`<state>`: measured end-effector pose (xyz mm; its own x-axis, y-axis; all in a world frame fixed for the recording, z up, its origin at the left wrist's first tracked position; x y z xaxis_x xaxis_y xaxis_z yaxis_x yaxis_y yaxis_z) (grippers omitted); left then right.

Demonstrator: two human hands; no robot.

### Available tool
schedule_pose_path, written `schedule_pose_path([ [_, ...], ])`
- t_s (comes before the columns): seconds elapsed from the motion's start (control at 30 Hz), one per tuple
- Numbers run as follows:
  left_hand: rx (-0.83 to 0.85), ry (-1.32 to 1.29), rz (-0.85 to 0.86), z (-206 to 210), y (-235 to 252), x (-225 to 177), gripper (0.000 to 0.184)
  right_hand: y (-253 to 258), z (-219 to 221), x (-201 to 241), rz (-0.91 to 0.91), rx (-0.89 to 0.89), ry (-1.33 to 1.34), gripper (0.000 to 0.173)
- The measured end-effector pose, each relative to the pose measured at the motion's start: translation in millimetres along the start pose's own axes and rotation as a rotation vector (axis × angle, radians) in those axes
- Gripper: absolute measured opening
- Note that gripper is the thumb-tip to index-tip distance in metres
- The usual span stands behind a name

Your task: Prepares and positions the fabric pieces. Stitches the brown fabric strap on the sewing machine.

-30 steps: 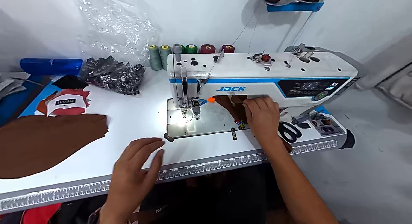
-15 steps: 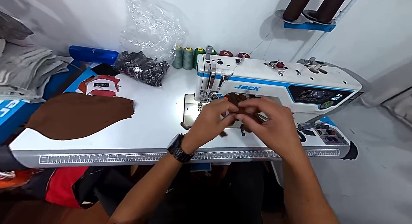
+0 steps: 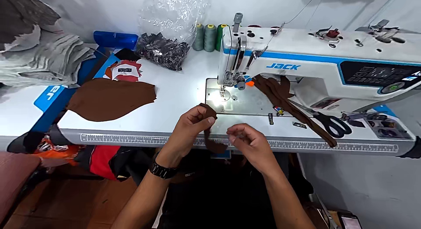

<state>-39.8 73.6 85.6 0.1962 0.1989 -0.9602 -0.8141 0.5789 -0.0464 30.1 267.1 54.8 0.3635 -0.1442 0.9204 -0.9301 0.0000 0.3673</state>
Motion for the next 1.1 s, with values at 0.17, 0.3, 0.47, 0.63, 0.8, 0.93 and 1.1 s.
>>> schedule_pose_path([
  [0.17, 0.196, 0.230, -0.137, 3.2, 6.0, -9.3, 0.014, 27.9, 5.1, 22.4, -0.091, 0.062, 0.163, 0.060],
  [0.3, 0.455, 0.533, -0.157, 5.6, 16.7, -16.4, 0.015, 43.8, 7.8, 37.6, -0.299, 0.269, -0.070, 0.069],
  [0.47, 0.512, 0.754, -0.240, -1.7, 21.5, -16.3, 0.018, 38.5, 7.3, 12.2, -0.083, 0.357, -0.038, 0.018],
  [0.63, 0.370, 0.724, -0.360, -44.5, 32.9, -9.6, 0.003, 36.0, -32.9, -14.4, 0.038, 0.268, -0.040, 0.008],
  [0.8, 0.181, 0.584, -0.482, -70.4, 82.7, -10.6, 0.005, 88.2, -68.8, -39.8, 0.105, 0.255, -0.229, 0.005],
  [0.93, -0.037, 0.748, -0.544, -98.8, 129.3, -7.8, 0.019, 141.0, -82.2, -65.9, 0.143, 0.342, -0.496, 0.023],
  [1.1, -0.235, 1.392, -0.293, -100.7, 136.0, -6.2, 0.029, 138.5, -58.1, -63.6, -0.156, 0.340, -1.072, 0.023],
])
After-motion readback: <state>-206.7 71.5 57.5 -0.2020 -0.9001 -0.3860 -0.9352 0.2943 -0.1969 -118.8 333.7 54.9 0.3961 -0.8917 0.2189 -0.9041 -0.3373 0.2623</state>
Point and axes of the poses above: each hand's wrist, its own y-axis towards the middle knuckle, its own z-axis out of the palm, x = y × z, the point moved 5 cm from there along y, towards the middle knuckle, and after that the axes turned 13 degrees about -z, right-handed, at the moved point
